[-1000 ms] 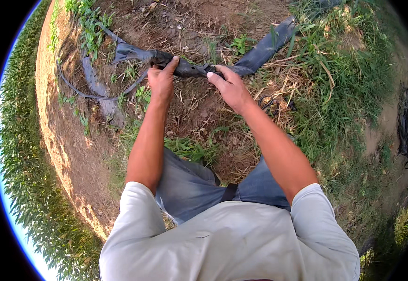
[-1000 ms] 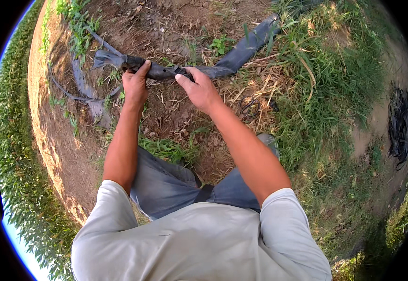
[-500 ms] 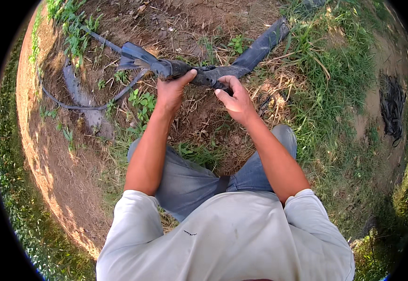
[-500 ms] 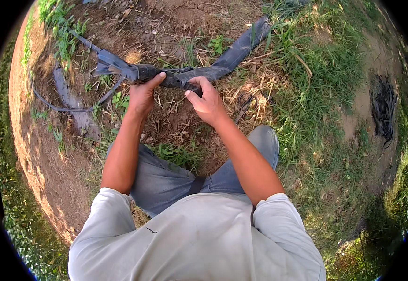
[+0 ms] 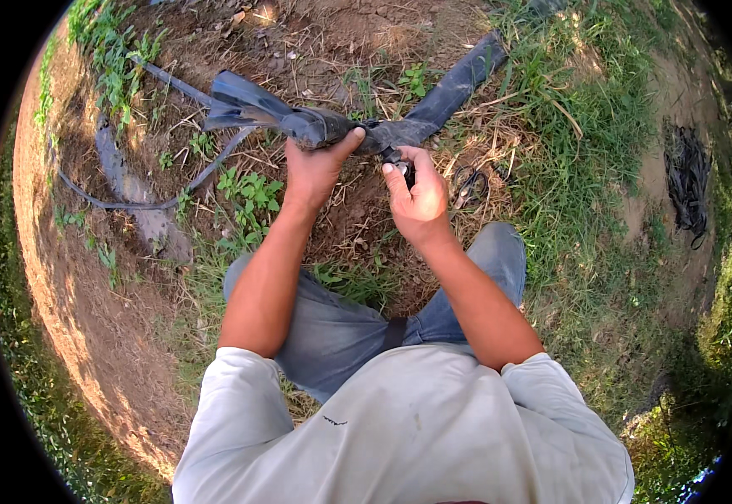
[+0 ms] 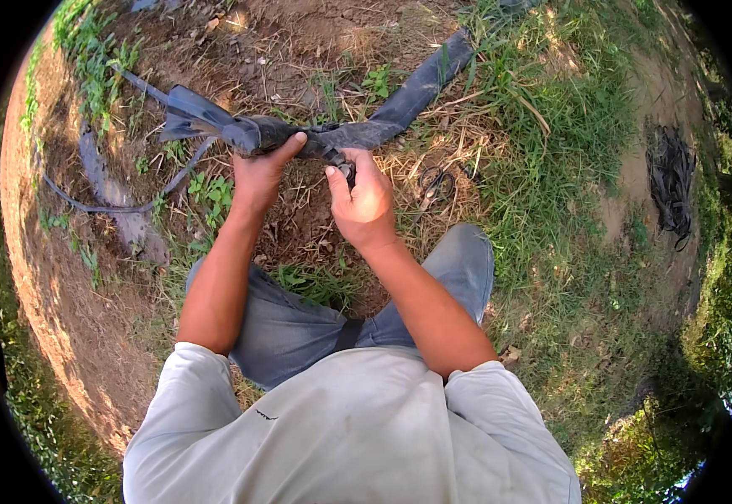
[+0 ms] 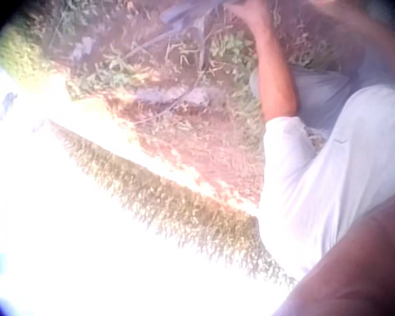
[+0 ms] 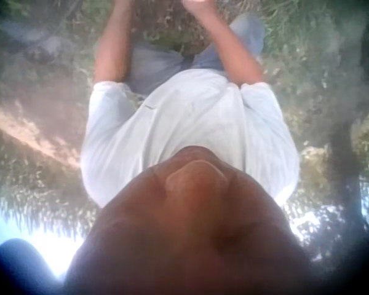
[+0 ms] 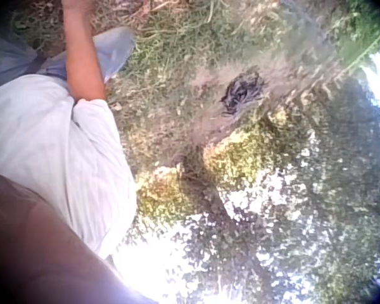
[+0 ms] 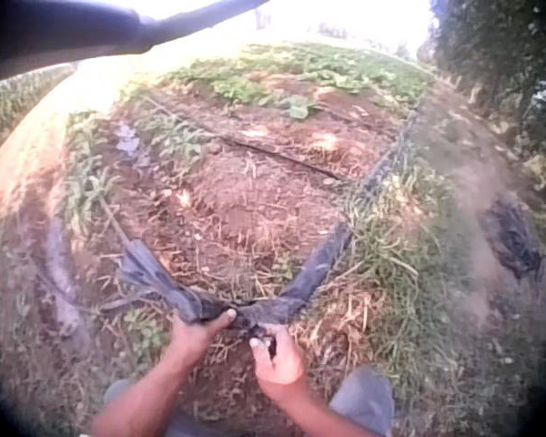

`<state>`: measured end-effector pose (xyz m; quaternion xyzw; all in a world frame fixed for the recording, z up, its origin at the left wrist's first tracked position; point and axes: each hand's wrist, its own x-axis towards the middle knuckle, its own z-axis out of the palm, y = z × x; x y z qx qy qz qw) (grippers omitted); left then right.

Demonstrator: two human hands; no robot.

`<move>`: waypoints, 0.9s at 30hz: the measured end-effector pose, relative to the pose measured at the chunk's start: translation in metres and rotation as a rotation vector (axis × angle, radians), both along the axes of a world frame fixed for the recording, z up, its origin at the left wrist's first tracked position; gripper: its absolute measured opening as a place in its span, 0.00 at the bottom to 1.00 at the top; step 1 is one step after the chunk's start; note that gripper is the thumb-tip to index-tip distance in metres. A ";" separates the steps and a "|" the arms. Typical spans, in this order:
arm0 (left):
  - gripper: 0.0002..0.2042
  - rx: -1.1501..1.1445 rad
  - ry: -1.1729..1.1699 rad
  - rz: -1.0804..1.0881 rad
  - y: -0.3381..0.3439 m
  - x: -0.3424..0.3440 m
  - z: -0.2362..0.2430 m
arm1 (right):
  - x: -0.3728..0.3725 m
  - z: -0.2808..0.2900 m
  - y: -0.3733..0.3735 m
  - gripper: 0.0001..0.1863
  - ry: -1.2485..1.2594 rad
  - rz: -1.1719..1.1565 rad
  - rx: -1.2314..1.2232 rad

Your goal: The person sits on the ground and repairs a black irrigation hose by hand. They insert a black plastic connector into the hose end and wrap the joint tightly with black electrical tape to secure it.

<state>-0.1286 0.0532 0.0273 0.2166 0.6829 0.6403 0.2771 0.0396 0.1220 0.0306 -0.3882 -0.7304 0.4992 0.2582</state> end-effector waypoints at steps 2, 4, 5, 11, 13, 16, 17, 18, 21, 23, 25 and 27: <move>0.14 0.000 0.055 -0.023 0.000 0.001 0.002 | -0.002 0.000 -0.005 0.17 -0.011 -0.024 0.057; 0.13 0.003 0.100 -0.041 0.002 0.005 0.004 | -0.004 -0.010 -0.008 0.17 -0.033 -0.053 0.217; 0.13 0.005 0.116 -0.046 0.002 0.008 0.004 | -0.005 -0.014 -0.009 0.17 -0.044 -0.067 0.298; 0.12 0.022 0.263 -0.096 -0.009 0.013 0.002 | -0.005 -0.001 -0.022 0.20 -0.421 0.027 0.403; 0.11 0.034 0.292 -0.115 -0.013 0.013 -0.005 | -0.011 -0.001 -0.024 0.19 -0.452 0.061 0.309; 0.10 0.036 0.264 -0.135 -0.019 0.008 -0.008 | -0.019 -0.007 -0.025 0.19 -0.417 0.085 0.162; 0.10 0.050 0.232 -0.130 -0.021 0.006 -0.006 | -0.021 -0.009 -0.024 0.19 -0.391 0.088 0.112; 0.09 0.056 0.202 -0.120 -0.025 0.004 -0.004 | -0.024 -0.004 -0.025 0.18 -0.353 0.107 0.021; 0.09 0.045 0.150 -0.114 -0.035 -0.001 -0.008 | -0.030 -0.014 -0.025 0.17 -0.265 0.190 -0.161; 0.10 0.026 0.142 -0.110 -0.038 -0.002 -0.009 | -0.031 -0.036 -0.024 0.15 -0.075 0.240 -0.263; 0.09 0.030 0.129 -0.090 -0.042 -0.004 -0.007 | -0.033 -0.038 -0.022 0.15 0.096 0.326 -0.340; 0.07 0.058 0.110 -0.065 -0.046 -0.007 -0.001 | -0.032 -0.034 -0.018 0.11 0.077 0.368 -0.604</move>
